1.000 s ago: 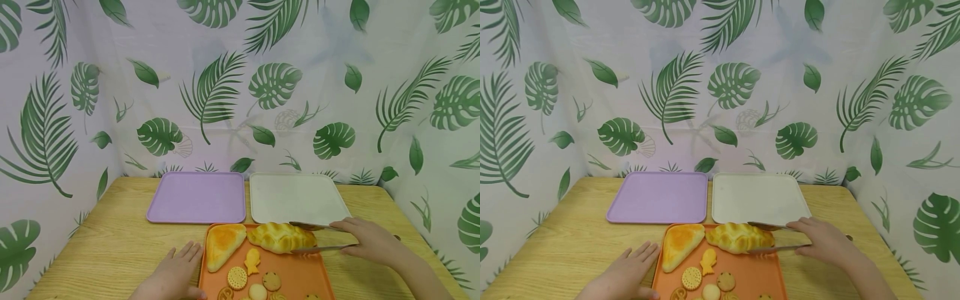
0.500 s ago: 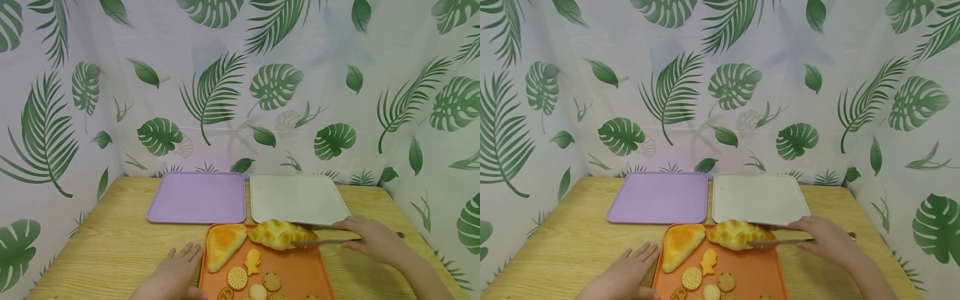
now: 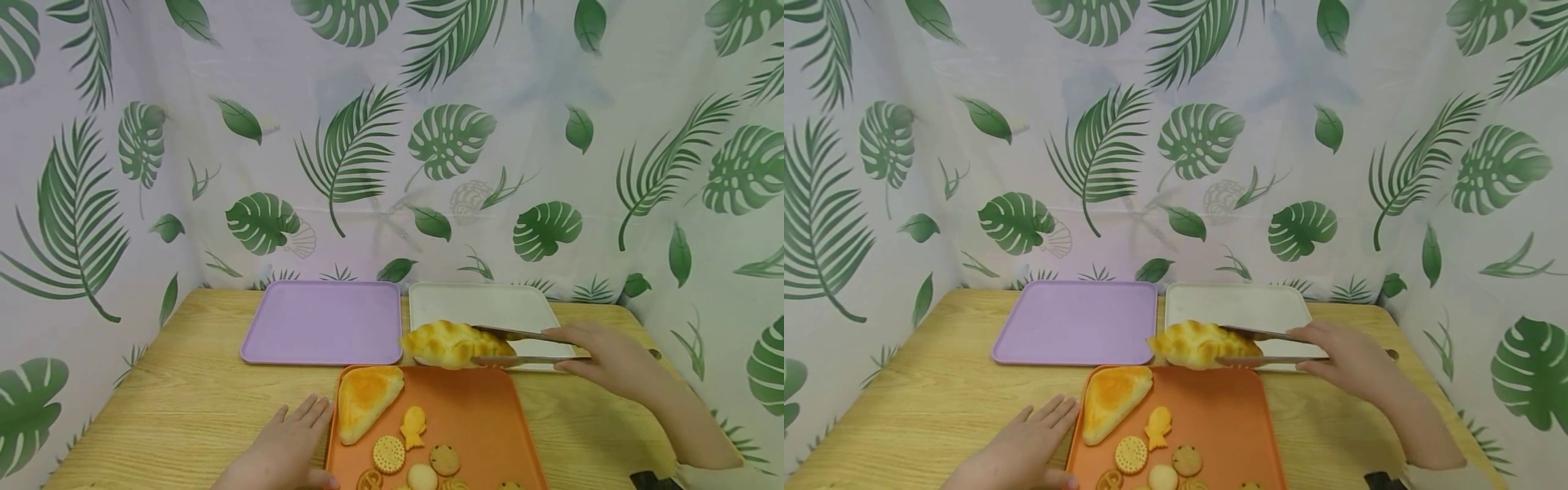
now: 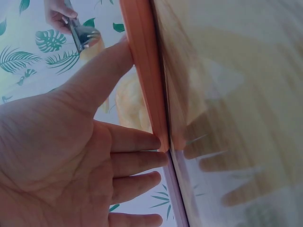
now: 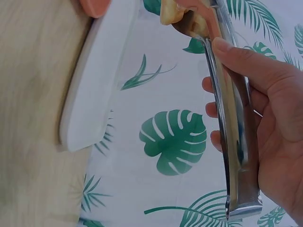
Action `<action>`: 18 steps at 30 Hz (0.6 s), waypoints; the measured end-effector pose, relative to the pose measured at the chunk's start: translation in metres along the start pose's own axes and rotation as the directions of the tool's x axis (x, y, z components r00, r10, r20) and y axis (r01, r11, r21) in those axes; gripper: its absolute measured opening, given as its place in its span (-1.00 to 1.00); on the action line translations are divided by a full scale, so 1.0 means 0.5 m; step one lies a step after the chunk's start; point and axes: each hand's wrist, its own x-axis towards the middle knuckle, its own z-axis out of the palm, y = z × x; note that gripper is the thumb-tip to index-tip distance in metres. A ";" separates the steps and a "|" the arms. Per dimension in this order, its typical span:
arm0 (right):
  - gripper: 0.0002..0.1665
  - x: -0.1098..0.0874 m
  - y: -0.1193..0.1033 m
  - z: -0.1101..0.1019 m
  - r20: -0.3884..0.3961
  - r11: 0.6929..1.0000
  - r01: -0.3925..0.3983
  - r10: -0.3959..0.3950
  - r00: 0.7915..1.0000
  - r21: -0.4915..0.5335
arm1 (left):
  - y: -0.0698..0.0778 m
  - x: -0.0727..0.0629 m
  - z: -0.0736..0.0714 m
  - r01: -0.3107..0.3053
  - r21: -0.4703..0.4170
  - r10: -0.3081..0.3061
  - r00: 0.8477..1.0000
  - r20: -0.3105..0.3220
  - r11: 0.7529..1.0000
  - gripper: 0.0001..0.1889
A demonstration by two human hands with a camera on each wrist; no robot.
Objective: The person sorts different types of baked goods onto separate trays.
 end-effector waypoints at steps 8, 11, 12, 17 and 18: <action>-0.51 0.089 -0.006 0.008 -0.007 0.999 0.030 -0.029 1.000 0.034 | -0.002 0.005 0.001 0.004 0.009 -0.005 1.000 0.017 1.000 0.16; -0.52 0.129 -0.009 0.022 0.011 0.998 0.040 -0.041 0.999 0.054 | -0.002 0.007 0.002 -0.001 0.021 0.001 1.000 0.025 1.000 0.16; -0.52 0.144 -0.011 0.027 0.020 0.997 0.039 -0.040 0.999 0.066 | -0.002 0.007 0.002 -0.003 0.022 0.002 1.000 0.027 1.000 0.15; -0.48 0.217 -0.016 0.072 0.024 0.996 0.053 -0.055 0.998 0.076 | -0.001 0.003 0.002 -0.007 0.020 0.006 1.000 0.009 1.000 0.16; -0.47 0.231 -0.017 0.083 0.019 0.995 0.059 -0.061 0.998 0.080 | -0.001 0.002 0.002 -0.006 0.019 0.006 1.000 0.005 1.000 0.16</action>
